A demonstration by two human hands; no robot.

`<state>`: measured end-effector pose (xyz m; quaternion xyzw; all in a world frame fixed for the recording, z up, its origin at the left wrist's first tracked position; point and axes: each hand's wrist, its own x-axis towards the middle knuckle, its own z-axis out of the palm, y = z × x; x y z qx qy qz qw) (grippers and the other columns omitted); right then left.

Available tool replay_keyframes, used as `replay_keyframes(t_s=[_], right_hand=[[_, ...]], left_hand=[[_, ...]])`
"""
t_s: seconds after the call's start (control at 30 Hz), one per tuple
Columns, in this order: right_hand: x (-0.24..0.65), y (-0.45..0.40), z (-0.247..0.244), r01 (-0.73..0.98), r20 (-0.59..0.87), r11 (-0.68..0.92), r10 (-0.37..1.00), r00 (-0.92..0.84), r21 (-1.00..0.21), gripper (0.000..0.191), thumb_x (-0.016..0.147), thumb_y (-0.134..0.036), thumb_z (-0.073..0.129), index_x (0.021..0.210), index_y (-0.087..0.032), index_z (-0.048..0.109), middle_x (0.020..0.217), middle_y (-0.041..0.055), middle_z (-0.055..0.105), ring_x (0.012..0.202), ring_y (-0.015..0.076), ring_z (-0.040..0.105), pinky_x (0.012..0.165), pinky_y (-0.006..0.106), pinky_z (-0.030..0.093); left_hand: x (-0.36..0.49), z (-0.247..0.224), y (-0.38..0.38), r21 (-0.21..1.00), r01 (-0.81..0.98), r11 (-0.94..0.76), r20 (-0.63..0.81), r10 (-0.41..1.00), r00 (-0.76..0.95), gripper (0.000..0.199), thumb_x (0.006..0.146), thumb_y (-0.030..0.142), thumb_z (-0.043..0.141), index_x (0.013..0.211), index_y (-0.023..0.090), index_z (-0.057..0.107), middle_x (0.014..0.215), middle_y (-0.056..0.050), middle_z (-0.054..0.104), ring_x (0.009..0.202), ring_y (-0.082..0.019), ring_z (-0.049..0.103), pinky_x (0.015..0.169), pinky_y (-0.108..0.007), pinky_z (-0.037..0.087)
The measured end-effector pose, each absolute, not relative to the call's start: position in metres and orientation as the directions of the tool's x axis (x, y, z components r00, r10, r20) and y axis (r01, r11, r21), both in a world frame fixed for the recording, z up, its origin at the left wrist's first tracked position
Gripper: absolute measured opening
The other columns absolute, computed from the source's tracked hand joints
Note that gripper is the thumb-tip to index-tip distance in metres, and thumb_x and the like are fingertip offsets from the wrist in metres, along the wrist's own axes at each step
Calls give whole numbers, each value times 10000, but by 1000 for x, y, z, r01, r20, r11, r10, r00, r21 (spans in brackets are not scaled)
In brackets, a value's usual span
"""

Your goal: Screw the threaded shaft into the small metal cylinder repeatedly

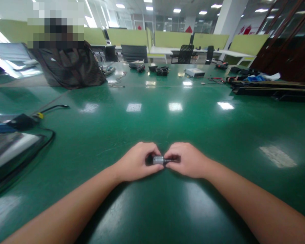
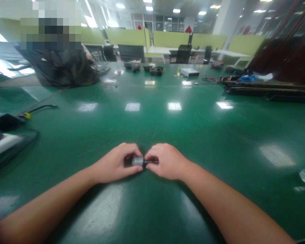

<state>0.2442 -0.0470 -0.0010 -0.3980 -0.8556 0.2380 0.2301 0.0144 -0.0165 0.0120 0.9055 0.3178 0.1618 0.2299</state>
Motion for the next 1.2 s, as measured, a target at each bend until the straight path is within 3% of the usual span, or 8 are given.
replay_keyframes(t_s=[0.67,1.2], right_hand=[[252,-46,0,552,232,616,758,-609,-562,108,819,-176,705,912,-183,759,854,39,732,809,175,642,770,286,469],[260,-46,6,613,170,587,781,-601,-529,104,794,-165,705,884,-187,752,830,25,713,788,164,626,758,286,449]], left_hand=[[13,12,-15,519,483,-705,139,627,766,226,878,412,695,894,191,650,832,-1,665,755,-168,612,736,-286,410],[12,12,-16,522,487,-700,129,630,766,237,889,427,671,894,191,653,831,-11,666,747,-174,610,720,-287,415]])
